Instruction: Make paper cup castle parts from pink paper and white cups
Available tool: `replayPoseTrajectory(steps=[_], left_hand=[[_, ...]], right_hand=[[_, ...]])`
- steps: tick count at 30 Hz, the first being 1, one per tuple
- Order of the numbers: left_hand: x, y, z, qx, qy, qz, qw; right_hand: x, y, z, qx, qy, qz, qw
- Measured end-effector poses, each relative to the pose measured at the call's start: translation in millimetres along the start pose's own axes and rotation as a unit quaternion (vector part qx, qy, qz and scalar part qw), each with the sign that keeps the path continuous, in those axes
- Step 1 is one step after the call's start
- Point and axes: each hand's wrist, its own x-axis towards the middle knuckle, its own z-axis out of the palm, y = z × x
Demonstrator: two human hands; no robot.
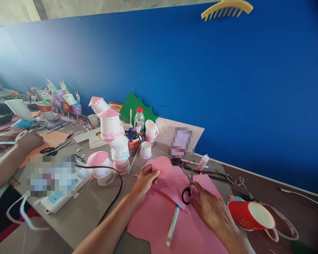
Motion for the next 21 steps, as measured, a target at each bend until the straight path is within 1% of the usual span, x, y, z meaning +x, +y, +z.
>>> replayPoseTrajectory(steps=[3, 4, 6, 8, 10, 12, 14, 16, 17, 19, 21], left_hand=[[0, -5, -0.3, 0.042, -0.027, 0.021, 0.999], [0, -6, 0.0, 0.054, -0.032, 0.023, 0.998], [-2, -5, 1.7, 0.079, -0.035, 0.024, 0.996], [-5, -1, 4.4, 0.106, -0.036, 0.027, 0.993], [-8, 3, 7.5, 0.137, -0.042, 0.030, 0.989], [-10, 6, 9.9, 0.169, -0.052, 0.027, 0.984], [-11, 8, 10.7, 0.193, -0.062, 0.020, 0.979], [-11, 9, 9.6, 0.203, -0.060, 0.020, 0.977], [-10, 8, 8.5, 0.206, -0.053, 0.022, 0.977], [-9, 7, 6.2, 0.212, -0.033, 0.023, 0.976], [-8, 6, 4.8, 0.214, -0.022, 0.021, 0.976]], right_hand=[[-1, 6, -6, -0.022, -0.005, 0.022, 1.000], [-1, 7, -7, -0.018, 0.002, 0.023, 1.000], [-2, 8, -7, 0.014, 0.039, 0.010, 0.999], [-3, 6, -6, 0.090, 0.091, -0.017, 0.992], [-3, 1, -6, 0.191, 0.119, -0.047, 0.973], [-3, -6, -7, 0.280, 0.113, -0.067, 0.951], [-4, -12, -10, 0.328, 0.088, -0.079, 0.937], [-7, -16, -12, 0.326, 0.065, -0.101, 0.938], [-10, -17, -12, 0.309, 0.055, -0.123, 0.942], [-18, -19, -11, 0.252, 0.033, -0.186, 0.949], [-27, -20, -6, 0.181, 0.008, -0.251, 0.951]])
